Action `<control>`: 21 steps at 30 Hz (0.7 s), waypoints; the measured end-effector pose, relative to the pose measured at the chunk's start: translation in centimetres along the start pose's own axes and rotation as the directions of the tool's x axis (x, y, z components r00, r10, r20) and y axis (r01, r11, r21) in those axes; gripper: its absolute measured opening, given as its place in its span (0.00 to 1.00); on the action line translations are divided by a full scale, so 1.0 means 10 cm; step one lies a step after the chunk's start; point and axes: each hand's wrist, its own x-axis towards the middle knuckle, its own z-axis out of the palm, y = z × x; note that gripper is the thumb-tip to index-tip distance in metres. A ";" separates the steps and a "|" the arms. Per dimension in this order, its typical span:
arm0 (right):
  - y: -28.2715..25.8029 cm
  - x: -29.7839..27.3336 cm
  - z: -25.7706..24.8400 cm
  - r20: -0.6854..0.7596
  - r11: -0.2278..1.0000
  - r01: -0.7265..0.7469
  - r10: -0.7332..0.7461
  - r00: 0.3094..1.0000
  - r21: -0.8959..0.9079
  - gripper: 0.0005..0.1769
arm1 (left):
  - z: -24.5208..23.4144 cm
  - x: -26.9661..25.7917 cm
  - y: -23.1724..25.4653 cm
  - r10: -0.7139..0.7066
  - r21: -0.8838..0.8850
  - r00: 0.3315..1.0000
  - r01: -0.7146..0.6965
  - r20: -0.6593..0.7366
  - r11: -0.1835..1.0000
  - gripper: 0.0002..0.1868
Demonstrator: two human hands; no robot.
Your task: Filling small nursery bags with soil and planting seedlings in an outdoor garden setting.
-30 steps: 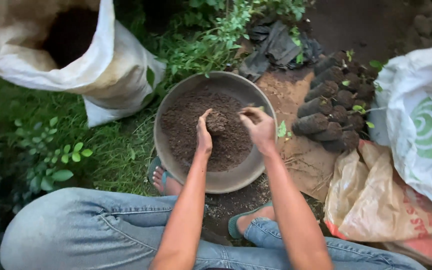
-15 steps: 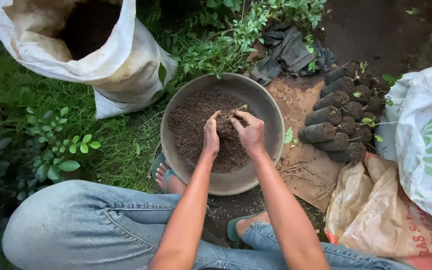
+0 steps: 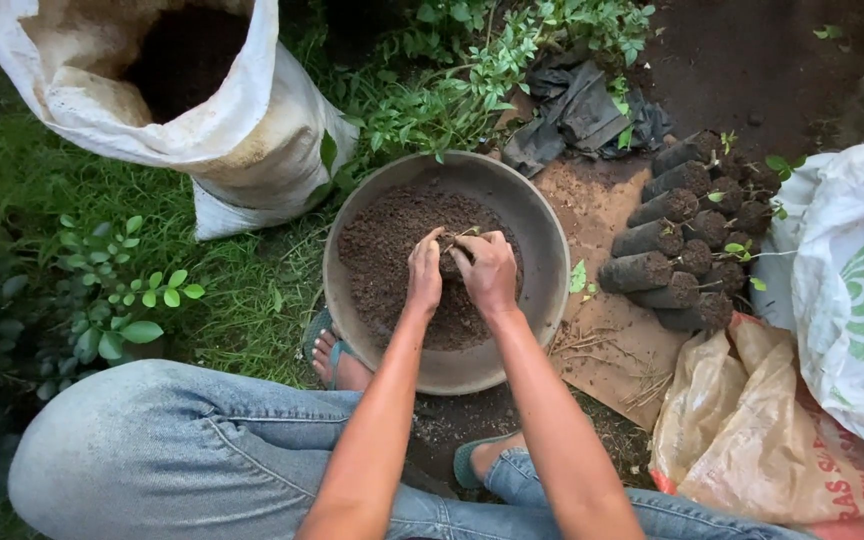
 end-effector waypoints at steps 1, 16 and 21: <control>0.02 0.01 -0.01 -0.001 1.000 0.001 -0.001 1.000 0.000 0.11 | 0.00 0.00 0.02 0.001 0.000 1.000 -0.001 -0.001 1.000 0.29; 0.07 0.00 -0.38 0.094 0.951 -0.073 0.047 0.994 0.299 0.12 | -0.10 -0.10 0.64 0.427 0.194 0.869 -0.388 -0.248 0.901 0.06; -0.01 -0.08 -0.39 0.043 0.932 -0.137 0.130 0.991 0.334 0.10 | -0.14 -0.05 0.55 0.528 0.294 0.829 -0.466 -0.184 0.834 0.06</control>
